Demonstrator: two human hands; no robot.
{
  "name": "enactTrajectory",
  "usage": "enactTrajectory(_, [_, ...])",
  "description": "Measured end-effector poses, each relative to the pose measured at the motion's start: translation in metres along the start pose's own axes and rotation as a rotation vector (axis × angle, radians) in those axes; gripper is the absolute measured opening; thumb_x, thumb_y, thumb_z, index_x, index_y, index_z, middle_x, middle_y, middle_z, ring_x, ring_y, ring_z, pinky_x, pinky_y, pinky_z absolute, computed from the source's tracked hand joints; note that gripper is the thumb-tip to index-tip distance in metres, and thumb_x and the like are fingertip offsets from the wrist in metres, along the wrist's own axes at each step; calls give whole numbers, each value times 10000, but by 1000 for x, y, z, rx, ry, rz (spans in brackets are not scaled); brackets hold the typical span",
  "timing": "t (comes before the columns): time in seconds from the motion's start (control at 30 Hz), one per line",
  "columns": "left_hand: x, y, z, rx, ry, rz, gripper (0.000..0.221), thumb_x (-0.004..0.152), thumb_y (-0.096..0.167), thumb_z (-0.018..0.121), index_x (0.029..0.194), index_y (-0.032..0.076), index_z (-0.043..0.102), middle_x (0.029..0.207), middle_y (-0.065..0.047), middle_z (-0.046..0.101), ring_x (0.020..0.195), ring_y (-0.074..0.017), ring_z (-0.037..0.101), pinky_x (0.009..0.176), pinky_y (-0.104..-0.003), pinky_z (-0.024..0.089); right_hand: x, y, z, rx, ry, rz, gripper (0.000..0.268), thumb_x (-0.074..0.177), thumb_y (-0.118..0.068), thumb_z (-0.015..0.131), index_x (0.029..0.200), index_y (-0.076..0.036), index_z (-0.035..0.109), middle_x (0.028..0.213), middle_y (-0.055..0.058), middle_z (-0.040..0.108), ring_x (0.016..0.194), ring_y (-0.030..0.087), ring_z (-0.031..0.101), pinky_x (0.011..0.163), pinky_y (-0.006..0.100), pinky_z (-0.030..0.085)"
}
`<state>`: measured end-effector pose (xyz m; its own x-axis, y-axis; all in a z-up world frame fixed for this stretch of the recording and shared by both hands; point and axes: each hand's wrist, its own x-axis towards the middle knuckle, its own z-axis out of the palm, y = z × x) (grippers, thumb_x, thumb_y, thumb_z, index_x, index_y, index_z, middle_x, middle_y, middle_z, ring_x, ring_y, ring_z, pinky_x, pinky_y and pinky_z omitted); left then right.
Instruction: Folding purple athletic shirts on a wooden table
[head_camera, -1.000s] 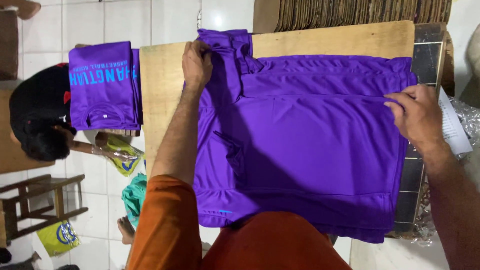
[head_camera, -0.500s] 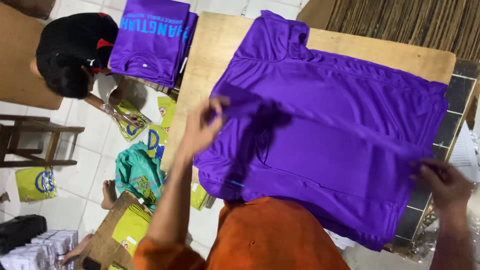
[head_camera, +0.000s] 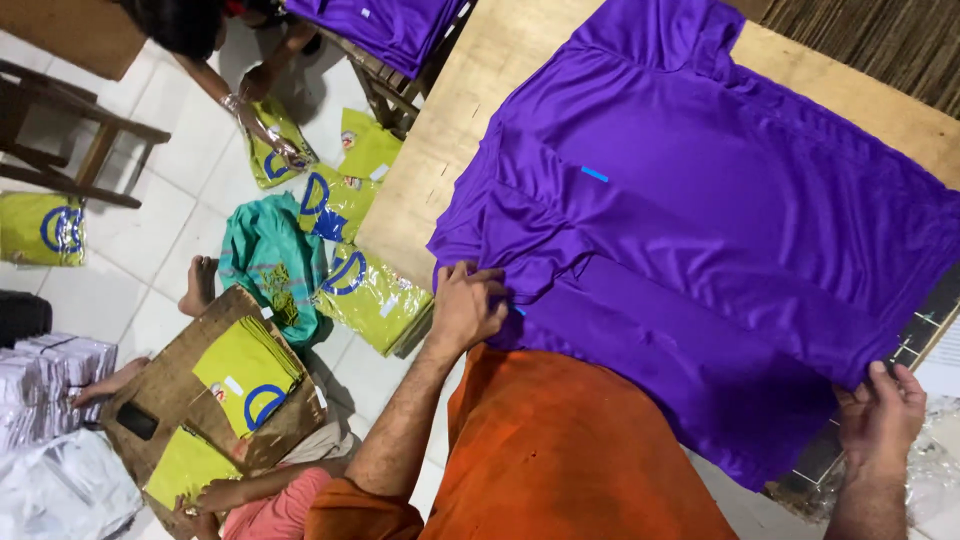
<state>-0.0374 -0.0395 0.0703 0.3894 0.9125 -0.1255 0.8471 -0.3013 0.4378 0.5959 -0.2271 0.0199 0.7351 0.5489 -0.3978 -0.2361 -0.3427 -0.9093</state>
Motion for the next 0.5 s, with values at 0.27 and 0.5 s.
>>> enactTrajectory(0.27, [79,-24,-10,-39,168,-193,312,855,403,609,936,160,787,1000,-115,721,998,-365,577,821,-548,414,-4,-16,1,-65,65,88,215,994,-282,810,1133,-246,650,769,-124,598,705,-46,619,749,148,622])
enactTrajectory(0.5, [227,-98,58,-584,469,-249,448,931,399,717,1235,105,567,892,-63,662,797,-228,634,765,-387,510,66,18,-48,-1266,-232,-1206,503,1019,-92,601,1512,-45,690,1142,213,708,934,381,680,781,461,541])
